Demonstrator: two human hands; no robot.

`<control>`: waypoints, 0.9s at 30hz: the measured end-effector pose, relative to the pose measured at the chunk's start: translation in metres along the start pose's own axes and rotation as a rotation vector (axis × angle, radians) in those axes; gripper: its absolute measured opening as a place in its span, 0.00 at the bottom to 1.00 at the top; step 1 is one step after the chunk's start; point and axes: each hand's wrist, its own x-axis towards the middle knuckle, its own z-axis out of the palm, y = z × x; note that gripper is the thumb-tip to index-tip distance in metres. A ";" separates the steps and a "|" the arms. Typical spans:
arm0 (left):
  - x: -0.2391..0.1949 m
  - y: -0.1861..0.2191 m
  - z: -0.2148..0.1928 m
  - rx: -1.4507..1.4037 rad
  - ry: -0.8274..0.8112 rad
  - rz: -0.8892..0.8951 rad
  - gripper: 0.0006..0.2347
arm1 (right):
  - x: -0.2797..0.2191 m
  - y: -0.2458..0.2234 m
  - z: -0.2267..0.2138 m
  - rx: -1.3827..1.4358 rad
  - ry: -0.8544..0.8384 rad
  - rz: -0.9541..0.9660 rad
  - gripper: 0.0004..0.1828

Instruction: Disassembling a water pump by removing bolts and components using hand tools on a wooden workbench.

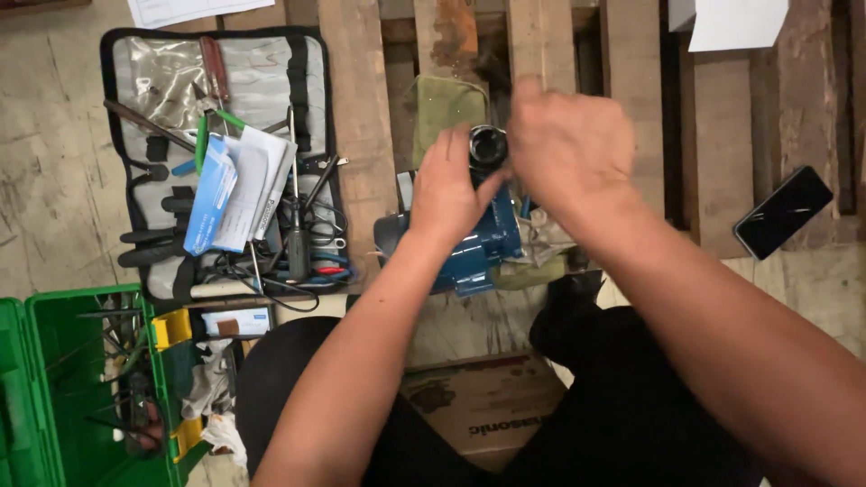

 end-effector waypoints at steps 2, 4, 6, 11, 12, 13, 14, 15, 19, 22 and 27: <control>-0.005 0.002 0.002 0.019 -0.033 -0.040 0.31 | 0.003 -0.008 -0.014 0.062 -0.139 0.052 0.10; -0.010 0.015 -0.001 0.036 -0.053 -0.081 0.32 | 0.008 -0.013 -0.020 0.116 -0.270 0.098 0.11; -0.018 0.039 -0.011 0.187 -0.064 -0.150 0.40 | 0.012 -0.019 -0.018 0.099 -0.267 0.170 0.08; -0.085 0.066 -0.027 0.425 -0.097 -0.019 0.45 | 0.012 -0.027 -0.008 -0.038 -0.100 0.170 0.08; -0.099 0.056 -0.023 0.487 -0.107 0.052 0.48 | 0.013 -0.027 -0.013 0.021 -0.186 0.193 0.06; -0.097 0.054 -0.027 0.486 -0.106 0.051 0.48 | 0.012 -0.024 -0.016 0.021 -0.186 0.193 0.06; -0.095 0.051 -0.031 0.497 -0.133 0.133 0.49 | 0.011 -0.021 -0.017 0.050 -0.148 0.156 0.04; -0.097 0.051 -0.033 0.500 -0.168 0.208 0.50 | 0.006 -0.018 -0.018 0.078 -0.124 0.116 0.07; -0.092 0.042 -0.038 0.499 -0.158 0.295 0.30 | 0.012 -0.009 -0.041 0.179 -0.470 0.201 0.16; -0.087 0.043 -0.042 0.464 -0.142 0.328 0.27 | 0.008 -0.003 -0.039 0.124 -0.339 0.118 0.11; -0.087 0.046 -0.046 0.443 -0.130 0.361 0.25 | 0.003 0.005 -0.025 0.084 -0.213 0.029 0.11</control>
